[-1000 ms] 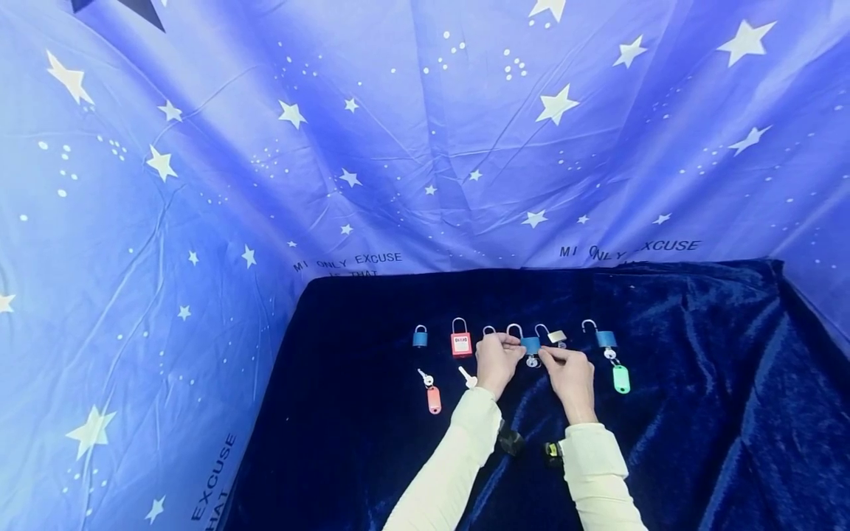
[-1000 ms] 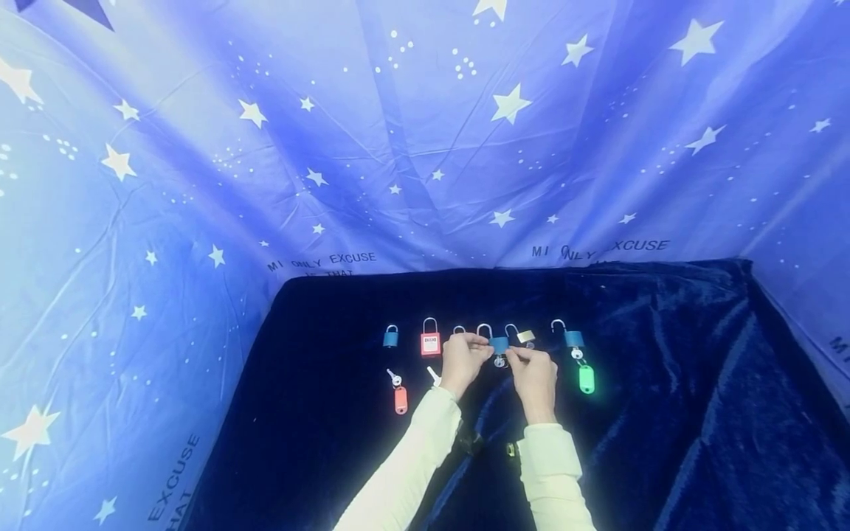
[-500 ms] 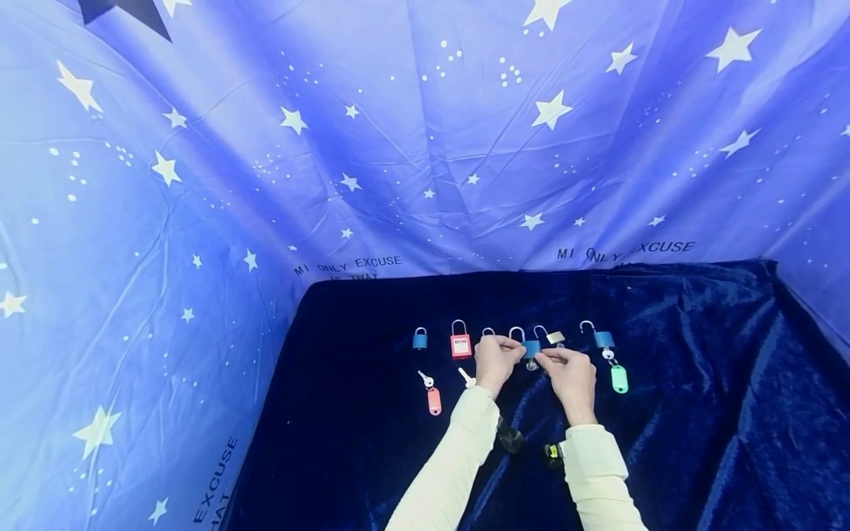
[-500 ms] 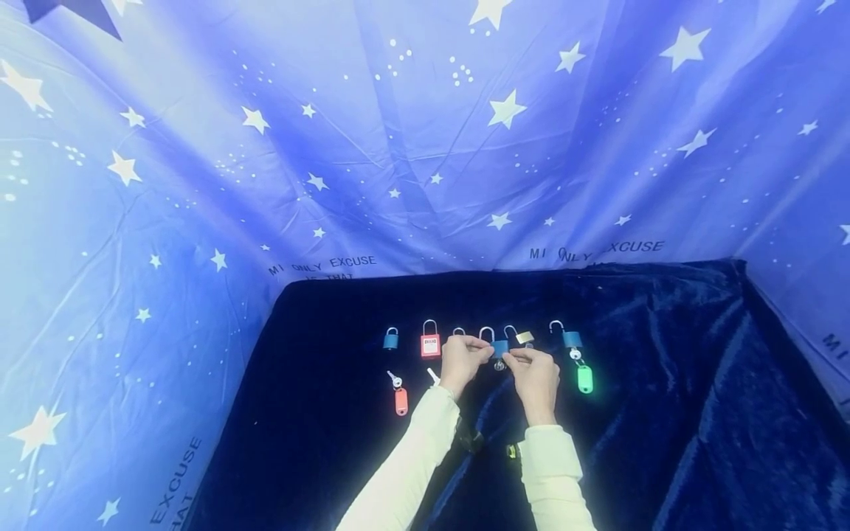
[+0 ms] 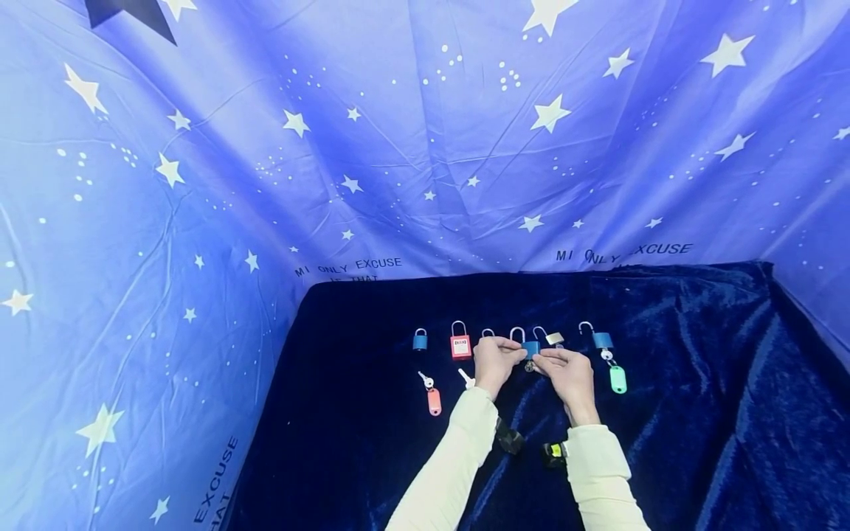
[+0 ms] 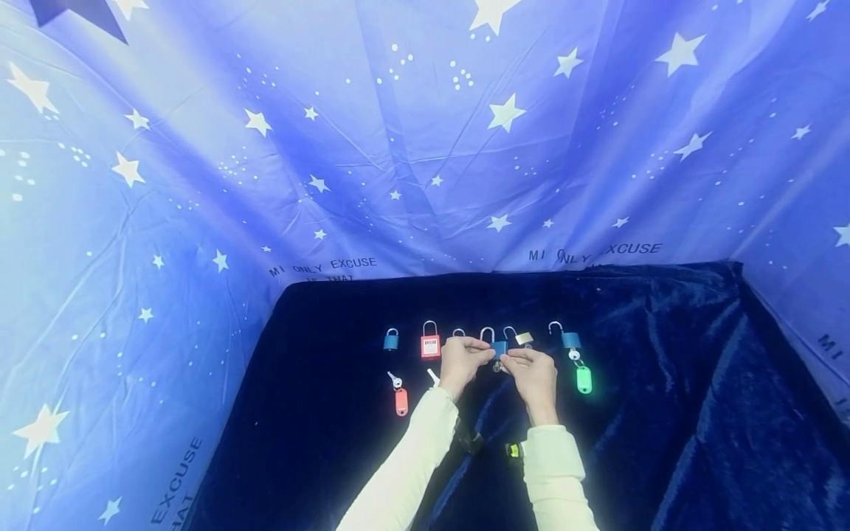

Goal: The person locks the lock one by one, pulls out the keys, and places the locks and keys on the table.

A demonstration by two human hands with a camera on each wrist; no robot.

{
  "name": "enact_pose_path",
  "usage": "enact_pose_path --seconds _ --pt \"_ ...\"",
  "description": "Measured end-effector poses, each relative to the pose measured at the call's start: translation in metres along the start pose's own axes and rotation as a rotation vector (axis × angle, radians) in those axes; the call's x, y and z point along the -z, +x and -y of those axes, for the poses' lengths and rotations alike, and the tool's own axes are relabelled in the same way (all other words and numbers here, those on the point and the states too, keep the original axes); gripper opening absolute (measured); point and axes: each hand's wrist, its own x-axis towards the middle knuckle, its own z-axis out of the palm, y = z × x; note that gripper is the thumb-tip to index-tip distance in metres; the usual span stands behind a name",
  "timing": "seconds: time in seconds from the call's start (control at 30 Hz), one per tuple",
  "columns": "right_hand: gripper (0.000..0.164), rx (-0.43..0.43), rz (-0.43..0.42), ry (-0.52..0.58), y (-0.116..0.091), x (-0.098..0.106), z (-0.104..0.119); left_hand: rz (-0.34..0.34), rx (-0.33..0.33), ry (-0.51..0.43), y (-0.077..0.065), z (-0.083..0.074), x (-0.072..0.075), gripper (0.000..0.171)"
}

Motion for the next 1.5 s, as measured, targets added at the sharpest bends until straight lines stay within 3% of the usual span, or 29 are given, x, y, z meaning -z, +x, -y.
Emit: enact_pose_path --seconds 0.1,0.3,0.47,0.6,0.8,1.23,1.5 --pt "0.034 -0.014 0.009 0.056 -0.001 0.0 0.001 0.008 -0.001 -0.043 -0.001 0.0 0.002 0.009" --pt "0.036 -0.032 0.025 0.143 -0.004 0.002 0.004 0.034 0.063 -0.16 -0.002 -0.002 0.006 0.014" --pt "0.037 -0.035 0.03 0.185 -0.006 0.002 0.007 0.05 0.05 -0.169 -0.003 -0.003 0.011 0.016" --pt "0.037 -0.027 0.036 0.207 -0.006 0.003 0.006 0.098 0.05 -0.229 -0.003 -0.002 0.014 0.017" --pt "0.039 -0.048 0.045 0.223 -0.008 0.004 0.002 0.187 0.111 -0.378 -0.003 0.003 0.016 0.018" --pt "0.039 -0.061 0.071 0.253 -0.013 0.001 0.004 0.194 0.128 -0.529 -0.004 0.002 0.018 0.018" --pt "0.04 -0.059 0.073 0.268 -0.013 0.002 0.005 0.192 0.131 -0.55 -0.004 0.001 0.018 0.019"
